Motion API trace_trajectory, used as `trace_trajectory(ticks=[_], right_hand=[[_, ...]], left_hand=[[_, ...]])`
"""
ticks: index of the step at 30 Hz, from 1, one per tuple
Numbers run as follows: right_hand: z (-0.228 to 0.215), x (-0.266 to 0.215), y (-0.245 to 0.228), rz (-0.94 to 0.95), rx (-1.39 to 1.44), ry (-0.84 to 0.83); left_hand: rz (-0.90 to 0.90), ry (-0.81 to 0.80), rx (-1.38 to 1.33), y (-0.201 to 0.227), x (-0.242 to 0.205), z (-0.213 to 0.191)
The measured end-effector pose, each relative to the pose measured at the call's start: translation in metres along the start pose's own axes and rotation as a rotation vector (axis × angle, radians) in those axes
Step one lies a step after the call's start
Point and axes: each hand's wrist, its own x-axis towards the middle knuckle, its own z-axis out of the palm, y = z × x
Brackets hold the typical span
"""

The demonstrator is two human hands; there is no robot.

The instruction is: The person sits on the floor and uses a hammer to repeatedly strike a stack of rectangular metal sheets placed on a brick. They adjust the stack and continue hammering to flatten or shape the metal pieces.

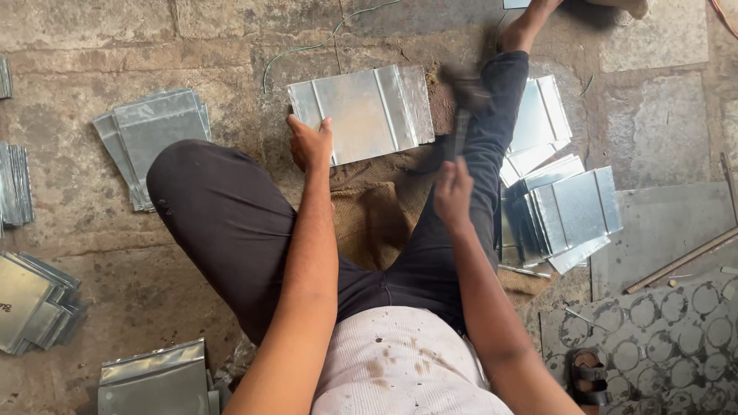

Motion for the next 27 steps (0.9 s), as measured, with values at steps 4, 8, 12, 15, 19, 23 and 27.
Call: trace_trajectory(ticks=[4,8,12,15,19,23,27], right_hand=[[-0.005,0.018,0.012,0.268,-0.228,-0.176],[-0.024,0.001,-0.019,0.405,0.274,-0.075],[-0.009,-0.009,-0.008,0.162,0.146,-0.030],[-0.005,-0.006,0.015,0.066,-0.148,-0.138],[-0.025,-0.007,0.003,0.461,-0.046,-0.144],[-0.012,-0.019,-0.007,0.282,0.143,-0.033],[-0.010,-0.013,0.013,0.234,-0.190,-0.165]], left_hand=[[0.008,0.010,0.013,0.003,-0.007,-0.010],[0.031,0.065,0.031,-0.002,-0.017,-0.010],[-0.007,0.046,-0.031,0.002,-0.011,-0.013],[-0.001,0.069,-0.030,0.003,-0.013,-0.015],[0.049,0.151,-0.040,-0.002,-0.012,-0.010],[0.025,0.133,-0.102,-0.002,-0.003,-0.003],[-0.096,0.020,-0.144,0.002,-0.007,-0.007]])
